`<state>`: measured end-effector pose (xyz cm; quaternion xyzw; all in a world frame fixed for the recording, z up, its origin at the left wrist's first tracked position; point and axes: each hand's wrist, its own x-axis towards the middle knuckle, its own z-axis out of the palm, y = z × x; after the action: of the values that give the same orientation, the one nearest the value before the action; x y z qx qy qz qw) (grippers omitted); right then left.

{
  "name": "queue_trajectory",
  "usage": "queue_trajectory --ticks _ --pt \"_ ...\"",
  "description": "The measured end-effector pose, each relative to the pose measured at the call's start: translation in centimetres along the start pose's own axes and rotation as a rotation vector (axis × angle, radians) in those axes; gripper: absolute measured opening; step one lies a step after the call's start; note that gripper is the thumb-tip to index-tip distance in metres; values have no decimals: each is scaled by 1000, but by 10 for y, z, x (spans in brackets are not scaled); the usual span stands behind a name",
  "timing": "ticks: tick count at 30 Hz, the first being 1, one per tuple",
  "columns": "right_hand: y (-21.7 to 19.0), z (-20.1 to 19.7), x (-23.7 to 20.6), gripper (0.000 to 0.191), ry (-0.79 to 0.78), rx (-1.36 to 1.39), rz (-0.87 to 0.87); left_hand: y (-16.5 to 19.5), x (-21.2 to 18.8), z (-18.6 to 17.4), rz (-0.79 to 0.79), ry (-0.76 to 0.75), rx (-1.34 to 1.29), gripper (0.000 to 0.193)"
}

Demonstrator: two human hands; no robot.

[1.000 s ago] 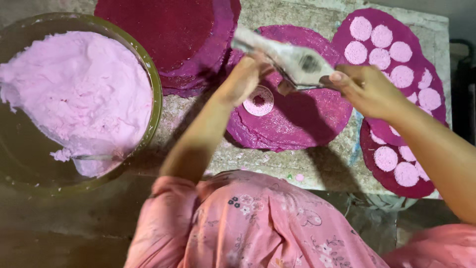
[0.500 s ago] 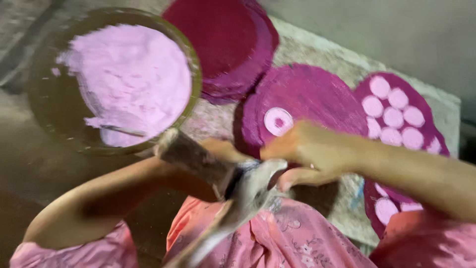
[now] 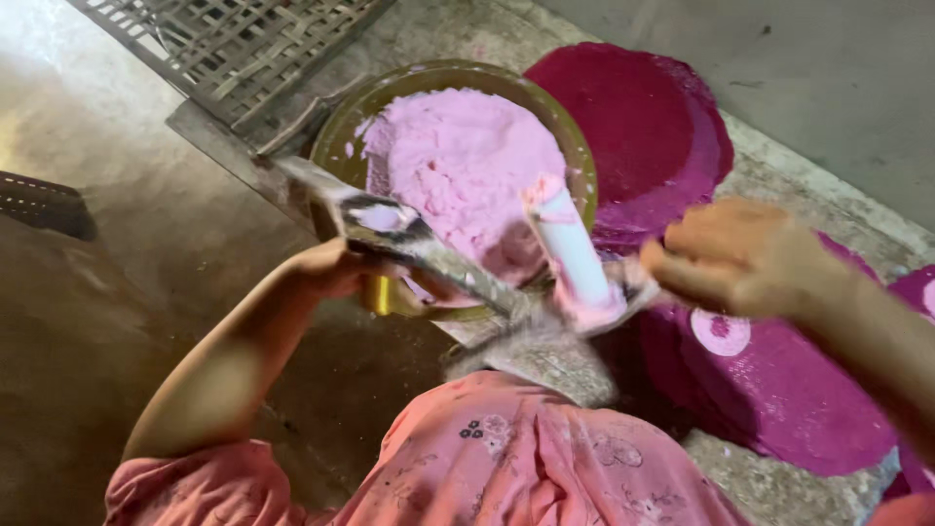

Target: The person sits at a low table and uses a hand press tool to squeeze pink batter into round discs onto magenta boards. They refill the press with batter from a large basin, scrape and wipe the tool, place discs in rows, and stack finished boards of discs.

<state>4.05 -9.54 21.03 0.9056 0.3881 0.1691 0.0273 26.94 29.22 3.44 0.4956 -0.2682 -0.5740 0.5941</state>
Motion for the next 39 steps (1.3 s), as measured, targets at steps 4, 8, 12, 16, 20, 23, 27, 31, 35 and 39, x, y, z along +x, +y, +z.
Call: queue_trajectory --ticks 4,8,12,16,20,23,27,31,35,39 --pt "42 11 67 44 -5 -430 -134 -7 13 10 59 12 -185 29" --pt "24 67 121 52 287 -168 288 -15 9 7 265 303 -167 19" --pt "-29 175 171 17 -144 617 670 -16 4 -30 680 777 175 34" --pt "-65 251 201 15 -352 274 354 -30 11 -48 861 1064 649 27" --pt "-48 253 209 15 -497 357 396 -40 16 -52 960 1066 496 53" --pt "-23 228 209 33 -812 126 320 -39 16 -53 928 1077 397 54" --pt "-2 215 222 23 -769 35 319 -37 14 -52 922 1056 278 56" --pt "-10 231 227 26 -630 8 206 -35 14 -51 798 1072 250 52" --pt "-28 245 201 41 -780 22 38 -33 14 -51 932 1050 363 53" --pt "-31 230 161 59 -701 228 149 -31 13 -50 906 1069 391 53"
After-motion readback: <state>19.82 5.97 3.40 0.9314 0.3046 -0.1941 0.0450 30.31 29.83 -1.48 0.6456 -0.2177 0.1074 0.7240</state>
